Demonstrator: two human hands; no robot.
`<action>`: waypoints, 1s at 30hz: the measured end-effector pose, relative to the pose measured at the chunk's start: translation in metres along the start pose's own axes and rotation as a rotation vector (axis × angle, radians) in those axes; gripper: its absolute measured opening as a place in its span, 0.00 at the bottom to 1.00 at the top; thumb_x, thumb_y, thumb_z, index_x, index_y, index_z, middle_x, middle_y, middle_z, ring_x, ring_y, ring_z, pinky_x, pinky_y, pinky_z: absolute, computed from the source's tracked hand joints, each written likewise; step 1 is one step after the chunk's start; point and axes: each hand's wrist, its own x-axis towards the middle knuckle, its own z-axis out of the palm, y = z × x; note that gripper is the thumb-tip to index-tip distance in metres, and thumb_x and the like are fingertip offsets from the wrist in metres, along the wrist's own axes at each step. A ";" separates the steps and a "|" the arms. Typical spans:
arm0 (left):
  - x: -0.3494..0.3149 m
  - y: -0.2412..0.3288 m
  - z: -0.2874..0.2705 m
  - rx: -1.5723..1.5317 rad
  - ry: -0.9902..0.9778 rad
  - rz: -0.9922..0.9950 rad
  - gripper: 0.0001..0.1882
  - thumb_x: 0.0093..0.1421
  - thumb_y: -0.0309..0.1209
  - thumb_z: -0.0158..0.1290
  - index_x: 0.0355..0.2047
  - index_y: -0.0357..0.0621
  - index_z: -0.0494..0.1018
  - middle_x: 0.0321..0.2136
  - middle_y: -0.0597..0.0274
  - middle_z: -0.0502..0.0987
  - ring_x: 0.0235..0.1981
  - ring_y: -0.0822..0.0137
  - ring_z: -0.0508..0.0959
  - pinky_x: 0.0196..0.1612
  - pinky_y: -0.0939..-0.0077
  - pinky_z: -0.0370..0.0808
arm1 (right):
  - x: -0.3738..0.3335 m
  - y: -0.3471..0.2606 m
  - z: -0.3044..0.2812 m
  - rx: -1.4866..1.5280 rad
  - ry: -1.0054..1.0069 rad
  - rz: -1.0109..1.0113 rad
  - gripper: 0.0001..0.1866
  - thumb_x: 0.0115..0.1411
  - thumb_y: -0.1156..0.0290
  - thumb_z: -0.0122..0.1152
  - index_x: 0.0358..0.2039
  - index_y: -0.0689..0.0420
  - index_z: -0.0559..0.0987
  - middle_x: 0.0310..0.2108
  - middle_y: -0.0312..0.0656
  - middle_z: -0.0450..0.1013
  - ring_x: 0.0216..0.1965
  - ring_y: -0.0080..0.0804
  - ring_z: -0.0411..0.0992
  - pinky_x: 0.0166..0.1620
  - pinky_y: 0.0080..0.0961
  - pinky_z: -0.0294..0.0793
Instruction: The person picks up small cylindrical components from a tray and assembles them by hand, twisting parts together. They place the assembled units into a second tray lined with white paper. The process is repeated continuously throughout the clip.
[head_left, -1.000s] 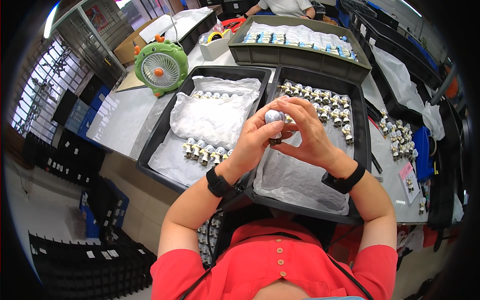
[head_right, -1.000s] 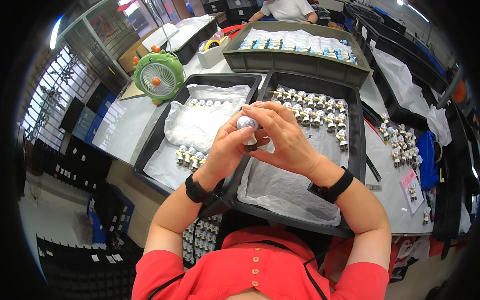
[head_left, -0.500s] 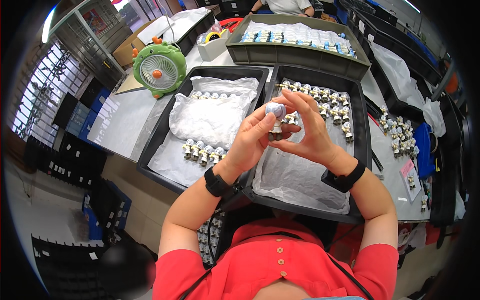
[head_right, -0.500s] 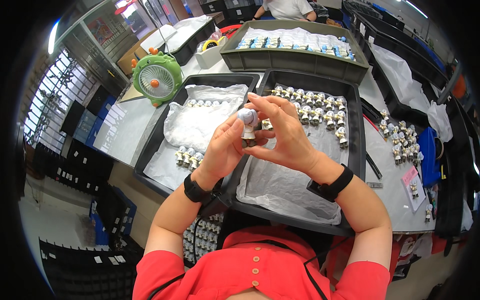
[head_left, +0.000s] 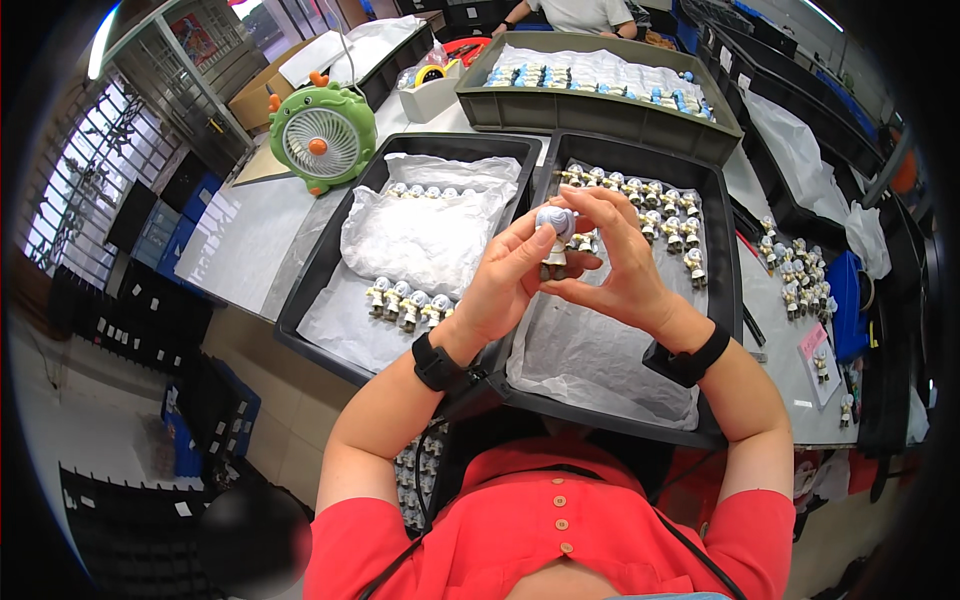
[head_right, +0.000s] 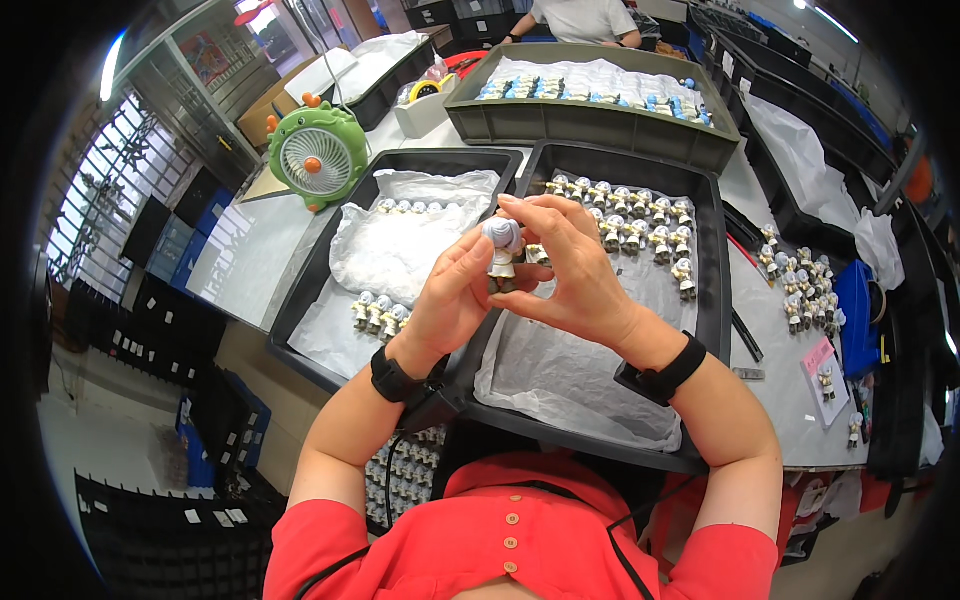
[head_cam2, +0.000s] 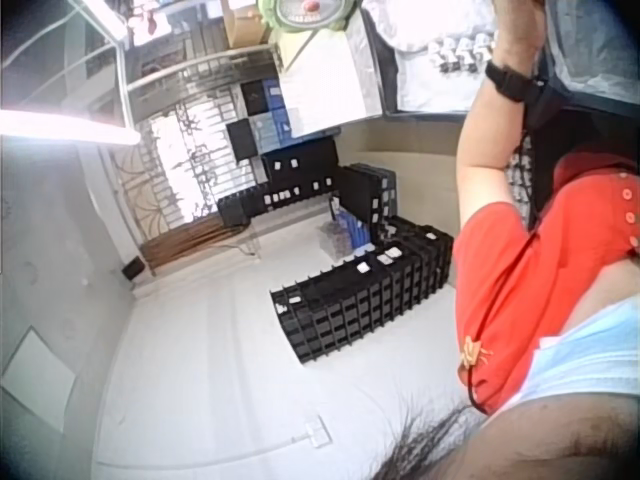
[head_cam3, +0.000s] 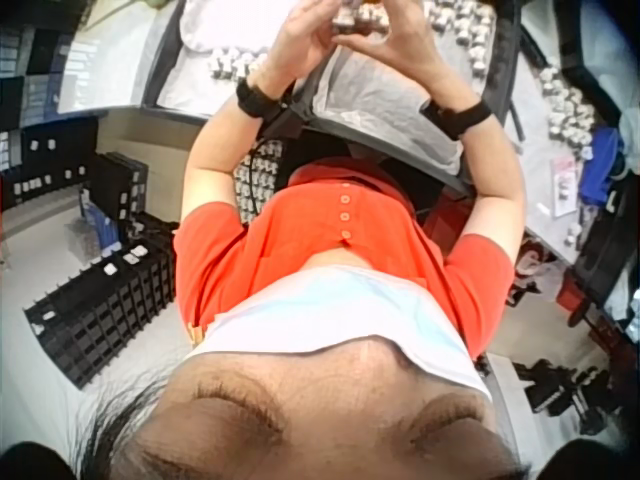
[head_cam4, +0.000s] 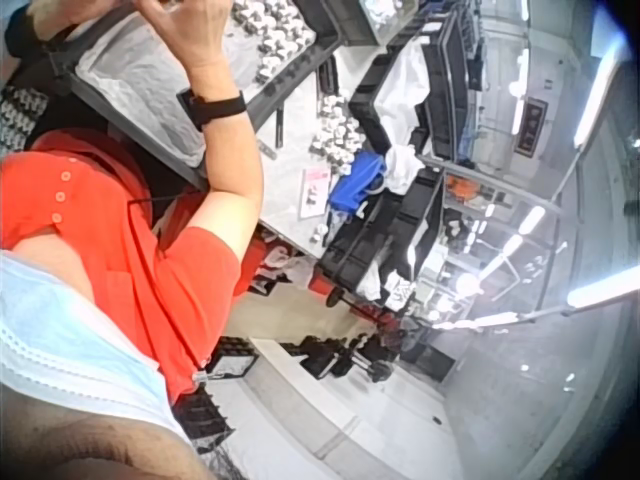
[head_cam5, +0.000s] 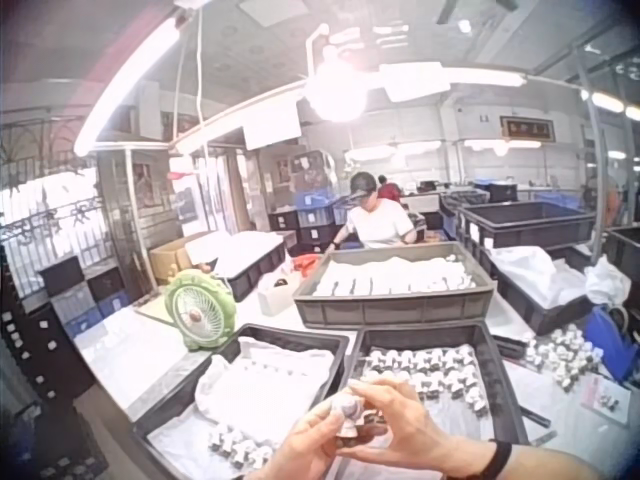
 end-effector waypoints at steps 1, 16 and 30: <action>0.000 0.000 0.000 0.001 0.001 0.000 0.25 0.65 0.42 0.43 0.58 0.43 0.58 0.48 0.62 0.70 0.42 0.65 0.76 0.42 0.73 0.75 | 0.000 0.000 0.000 0.003 0.002 0.003 0.45 0.35 0.65 0.75 0.56 0.54 0.65 0.48 0.39 0.69 0.53 0.39 0.61 0.54 0.32 0.63; 0.001 -0.001 -0.001 -0.014 0.005 -0.020 0.26 0.65 0.43 0.43 0.58 0.44 0.58 0.48 0.59 0.69 0.41 0.67 0.75 0.40 0.75 0.75 | 0.001 0.000 0.000 -0.033 -0.014 -0.024 0.45 0.35 0.66 0.75 0.56 0.54 0.65 0.48 0.39 0.68 0.53 0.40 0.61 0.54 0.34 0.61; 0.001 -0.006 -0.003 -0.062 0.005 -0.024 0.25 0.66 0.44 0.41 0.57 0.42 0.58 0.46 0.58 0.70 0.40 0.67 0.76 0.40 0.75 0.75 | 0.001 0.001 0.003 0.053 -0.028 0.007 0.45 0.35 0.73 0.75 0.56 0.55 0.65 0.49 0.44 0.65 0.53 0.38 0.61 0.46 0.26 0.75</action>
